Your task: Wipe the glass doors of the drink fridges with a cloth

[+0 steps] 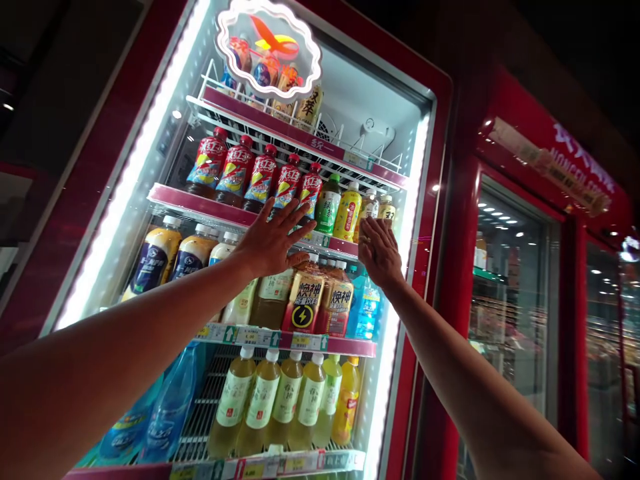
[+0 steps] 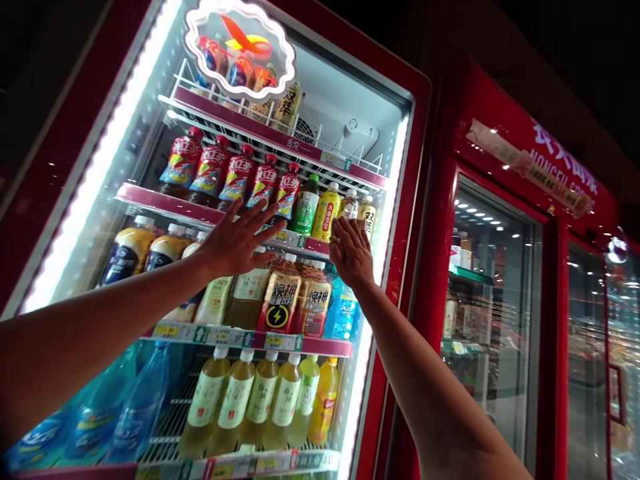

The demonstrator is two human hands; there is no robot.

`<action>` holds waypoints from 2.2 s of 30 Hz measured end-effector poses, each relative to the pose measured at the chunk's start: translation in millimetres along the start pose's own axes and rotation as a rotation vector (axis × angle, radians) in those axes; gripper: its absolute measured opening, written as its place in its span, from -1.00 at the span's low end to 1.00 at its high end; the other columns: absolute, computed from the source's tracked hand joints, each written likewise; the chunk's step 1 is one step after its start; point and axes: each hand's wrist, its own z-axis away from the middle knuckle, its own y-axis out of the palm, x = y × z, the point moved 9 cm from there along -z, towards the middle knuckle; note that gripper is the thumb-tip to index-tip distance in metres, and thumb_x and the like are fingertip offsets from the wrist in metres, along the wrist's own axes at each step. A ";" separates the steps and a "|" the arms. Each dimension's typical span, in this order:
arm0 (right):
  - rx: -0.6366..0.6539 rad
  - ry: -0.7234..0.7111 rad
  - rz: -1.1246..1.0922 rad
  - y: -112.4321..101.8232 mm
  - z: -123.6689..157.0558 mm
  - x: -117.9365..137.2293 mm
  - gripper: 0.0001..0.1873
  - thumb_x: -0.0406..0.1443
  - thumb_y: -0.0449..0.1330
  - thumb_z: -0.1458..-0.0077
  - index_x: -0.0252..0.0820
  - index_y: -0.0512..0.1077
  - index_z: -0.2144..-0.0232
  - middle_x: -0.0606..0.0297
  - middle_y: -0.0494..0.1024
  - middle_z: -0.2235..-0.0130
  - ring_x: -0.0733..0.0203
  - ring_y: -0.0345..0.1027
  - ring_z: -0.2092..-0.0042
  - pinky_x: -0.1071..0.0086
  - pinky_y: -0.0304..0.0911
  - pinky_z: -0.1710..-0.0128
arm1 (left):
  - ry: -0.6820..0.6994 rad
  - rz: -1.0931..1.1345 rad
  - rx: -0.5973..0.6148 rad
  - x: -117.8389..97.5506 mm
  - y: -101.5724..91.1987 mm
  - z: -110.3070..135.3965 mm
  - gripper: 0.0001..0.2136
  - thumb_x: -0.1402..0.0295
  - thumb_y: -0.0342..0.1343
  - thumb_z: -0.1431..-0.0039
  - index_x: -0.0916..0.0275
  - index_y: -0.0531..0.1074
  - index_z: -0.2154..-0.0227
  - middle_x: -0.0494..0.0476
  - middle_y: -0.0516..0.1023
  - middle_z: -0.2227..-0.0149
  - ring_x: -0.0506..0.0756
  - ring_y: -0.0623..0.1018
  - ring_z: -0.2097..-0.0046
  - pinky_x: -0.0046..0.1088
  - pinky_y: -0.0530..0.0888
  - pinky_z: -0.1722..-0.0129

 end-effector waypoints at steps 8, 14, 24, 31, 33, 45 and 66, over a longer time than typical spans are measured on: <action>0.102 -0.092 -0.021 17.0 -1.8 38.7 -0.40 -0.10 0.00 -0.42 0.00 0.15 -0.44 0.25 0.29 -0.42 0.00 0.03 -0.49 -0.12 0.03 -0.48 | 0.000 0.005 -0.008 -1.6 -1.6 0.8 -0.36 -0.06 -0.07 -0.38 0.08 0.12 -0.42 0.23 -0.09 -0.54 0.31 -0.08 -0.54 0.19 -0.21 -0.47; -0.001 0.039 0.023 19.9 -19.7 27.1 -0.40 -0.09 -0.02 -0.43 -0.07 0.20 -0.42 0.19 0.29 -0.42 -0.06 0.03 -0.48 -0.18 0.01 -0.48 | 0.003 0.006 -0.041 -1.3 -1.3 1.3 -0.36 -0.06 -0.07 -0.37 0.04 0.10 -0.42 0.18 -0.08 -0.54 0.32 -0.06 -0.54 0.20 -0.19 -0.47; 0.103 -0.109 -0.025 29.1 -33.4 54.6 -0.44 -0.13 -0.04 -0.44 -0.07 0.22 -0.41 0.20 0.32 -0.41 0.01 0.07 -0.47 -0.09 0.03 -0.48 | -0.006 -0.007 -0.078 -0.5 -2.4 1.1 -0.43 -0.02 -0.19 -0.43 0.04 0.16 -0.39 0.14 0.00 -0.53 0.26 -0.02 -0.53 0.17 -0.11 -0.48; 0.048 -0.054 0.009 41.3 -45.0 73.2 -0.42 -0.13 -0.04 -0.43 -0.07 0.21 -0.41 0.21 0.32 -0.41 0.03 0.01 -0.49 -0.07 0.00 -0.49 | 0.001 0.067 -0.182 3.2 -2.6 3.8 -0.30 -0.06 -0.27 -0.43 0.19 -0.14 -0.48 0.28 -0.04 -0.53 0.27 -0.02 -0.53 0.10 -0.12 -0.49; 0.099 -0.116 -0.003 43.4 -44.0 82.4 -0.43 -0.13 -0.02 -0.43 -0.04 0.22 -0.41 0.25 0.34 -0.40 0.07 0.04 -0.48 -0.02 0.00 -0.50 | 0.000 0.100 -0.222 5.2 -1.9 4.3 -0.25 -0.11 -0.26 -0.41 0.20 -0.22 -0.49 0.32 -0.06 -0.53 0.28 -0.03 -0.53 0.07 -0.12 -0.49; 0.135 -0.158 -0.005 58.6 -58.3 117.5 -0.44 -0.14 -0.02 -0.43 -0.09 0.25 -0.39 0.24 0.32 -0.41 0.04 0.02 -0.49 -0.01 -0.04 -0.51 | -0.282 0.147 -0.356 26.5 -29.2 20.9 -0.25 -0.04 -0.24 -0.43 0.22 -0.32 -0.50 0.39 -0.10 -0.53 0.33 -0.21 -0.55 0.15 -0.13 -0.48; 0.021 0.068 -0.034 71.3 -103.4 114.9 -0.43 -0.13 -0.03 -0.41 -0.06 0.25 -0.39 0.21 0.31 -0.41 -0.09 0.02 -0.49 -0.19 -0.01 -0.47 | -0.173 -0.054 0.070 74.1 -46.2 45.4 -0.46 0.15 -0.13 -0.42 0.17 0.19 -0.39 0.29 0.03 -0.51 0.34 0.14 -0.48 0.16 0.17 -0.34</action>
